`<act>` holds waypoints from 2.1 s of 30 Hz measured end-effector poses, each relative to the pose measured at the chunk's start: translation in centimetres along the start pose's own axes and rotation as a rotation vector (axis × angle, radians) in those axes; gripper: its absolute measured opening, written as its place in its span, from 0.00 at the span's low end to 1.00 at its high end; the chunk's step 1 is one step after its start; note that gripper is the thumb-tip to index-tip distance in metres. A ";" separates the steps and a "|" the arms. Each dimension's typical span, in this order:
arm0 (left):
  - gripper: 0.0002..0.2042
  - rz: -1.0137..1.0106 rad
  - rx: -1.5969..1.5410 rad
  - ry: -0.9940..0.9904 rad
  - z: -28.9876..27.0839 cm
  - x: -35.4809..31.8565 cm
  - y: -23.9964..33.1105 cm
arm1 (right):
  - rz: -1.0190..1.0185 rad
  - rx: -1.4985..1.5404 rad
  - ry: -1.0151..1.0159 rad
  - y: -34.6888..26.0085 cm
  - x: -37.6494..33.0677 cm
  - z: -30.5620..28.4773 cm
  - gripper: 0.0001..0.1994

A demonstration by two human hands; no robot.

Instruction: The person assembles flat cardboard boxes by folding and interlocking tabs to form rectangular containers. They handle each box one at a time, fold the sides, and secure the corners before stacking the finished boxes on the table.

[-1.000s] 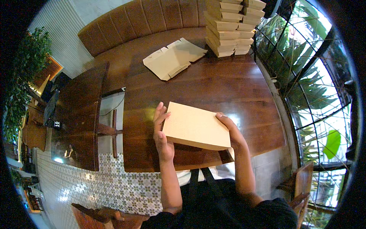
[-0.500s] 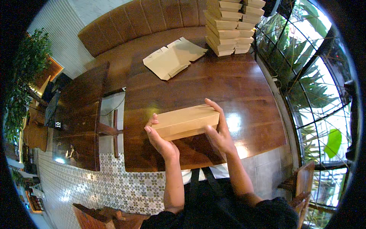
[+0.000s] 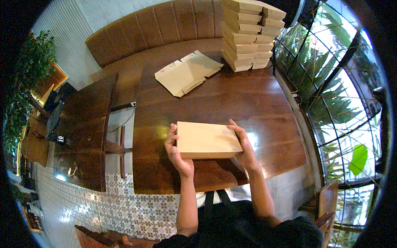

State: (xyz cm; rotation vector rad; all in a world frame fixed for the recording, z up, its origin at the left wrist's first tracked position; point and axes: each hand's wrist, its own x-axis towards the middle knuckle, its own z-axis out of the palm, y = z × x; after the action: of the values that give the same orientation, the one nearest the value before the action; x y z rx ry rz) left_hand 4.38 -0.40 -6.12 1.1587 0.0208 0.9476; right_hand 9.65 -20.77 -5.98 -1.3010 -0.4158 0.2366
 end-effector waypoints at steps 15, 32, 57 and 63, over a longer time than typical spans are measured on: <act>0.31 -0.297 0.564 -0.507 -0.1 -2.8 -4.2 | -0.047 -0.911 0.183 -1.2 -2.1 -9.2 0.42; 0.23 -0.017 1.077 -0.812 0.4 -3.6 -4.5 | -0.170 -0.961 0.748 5.7 9.6 -16.1 0.41; 0.13 -0.076 1.100 -0.661 0.8 25.0 -20.8 | -0.085 -0.899 0.744 6.3 10.2 -17.3 0.20; 0.06 -0.341 1.044 -0.468 0.0 27.1 -21.5 | -0.038 -0.928 0.739 5.9 10.4 -16.8 0.19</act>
State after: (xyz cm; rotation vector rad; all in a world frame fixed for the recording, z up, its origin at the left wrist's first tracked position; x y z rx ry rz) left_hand 34.75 15.36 -10.92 2.2305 0.3575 0.2956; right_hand 26.54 -29.96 -13.50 -2.1517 0.1248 -0.5353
